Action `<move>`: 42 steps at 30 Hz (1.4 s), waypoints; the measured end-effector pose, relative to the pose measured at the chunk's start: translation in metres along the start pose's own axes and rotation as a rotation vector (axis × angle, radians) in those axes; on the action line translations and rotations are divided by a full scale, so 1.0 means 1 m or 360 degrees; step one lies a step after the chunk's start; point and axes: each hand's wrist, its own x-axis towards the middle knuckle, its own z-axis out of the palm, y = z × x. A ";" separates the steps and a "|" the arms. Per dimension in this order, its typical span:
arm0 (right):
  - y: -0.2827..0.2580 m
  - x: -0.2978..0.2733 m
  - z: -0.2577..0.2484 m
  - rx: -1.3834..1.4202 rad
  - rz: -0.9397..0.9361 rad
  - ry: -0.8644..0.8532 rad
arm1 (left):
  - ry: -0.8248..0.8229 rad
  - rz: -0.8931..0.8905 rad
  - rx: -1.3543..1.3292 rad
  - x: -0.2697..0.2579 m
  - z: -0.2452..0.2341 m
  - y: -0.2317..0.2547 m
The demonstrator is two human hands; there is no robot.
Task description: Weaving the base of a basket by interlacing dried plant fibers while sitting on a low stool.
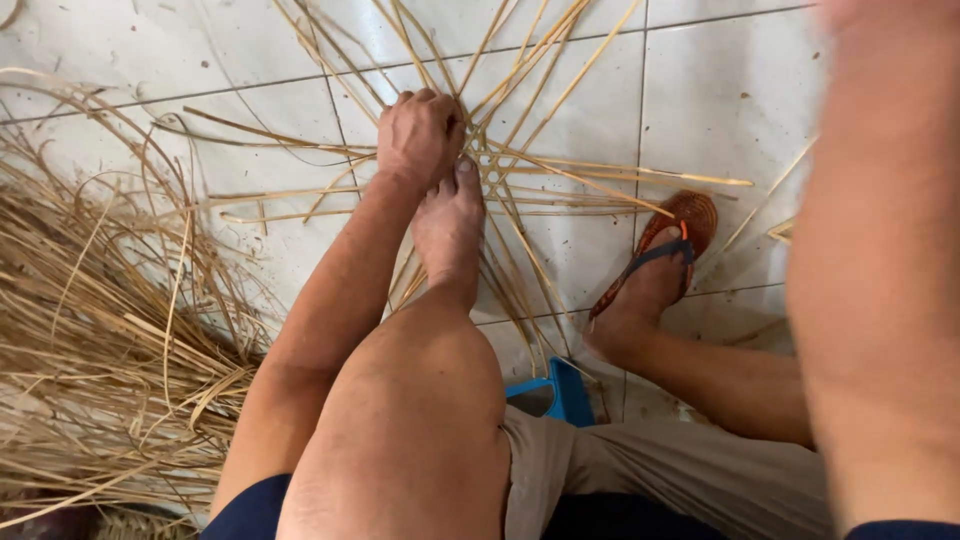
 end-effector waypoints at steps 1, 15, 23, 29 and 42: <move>-0.008 -0.007 0.014 -0.0041 -0.0046 -0.0027 | -0.0058 -0.0010 0.0084 0.004 -0.007 0.005; 0.167 0.014 0.110 -0.1634 0.0197 -0.0619 | 0.0456 0.0412 -0.0231 -0.014 0.015 -0.027; 0.186 0.034 0.110 -0.1446 0.0344 -0.0594 | -0.0030 -0.0063 -0.0029 0.003 -0.012 -0.007; 0.150 0.036 0.101 -0.1524 0.0579 -0.0669 | -0.0212 -0.0288 -0.0249 0.012 -0.018 -0.003; 0.169 0.017 0.105 -0.1729 0.0236 -0.0625 | -0.0219 -0.0171 -0.0113 0.004 -0.023 -0.004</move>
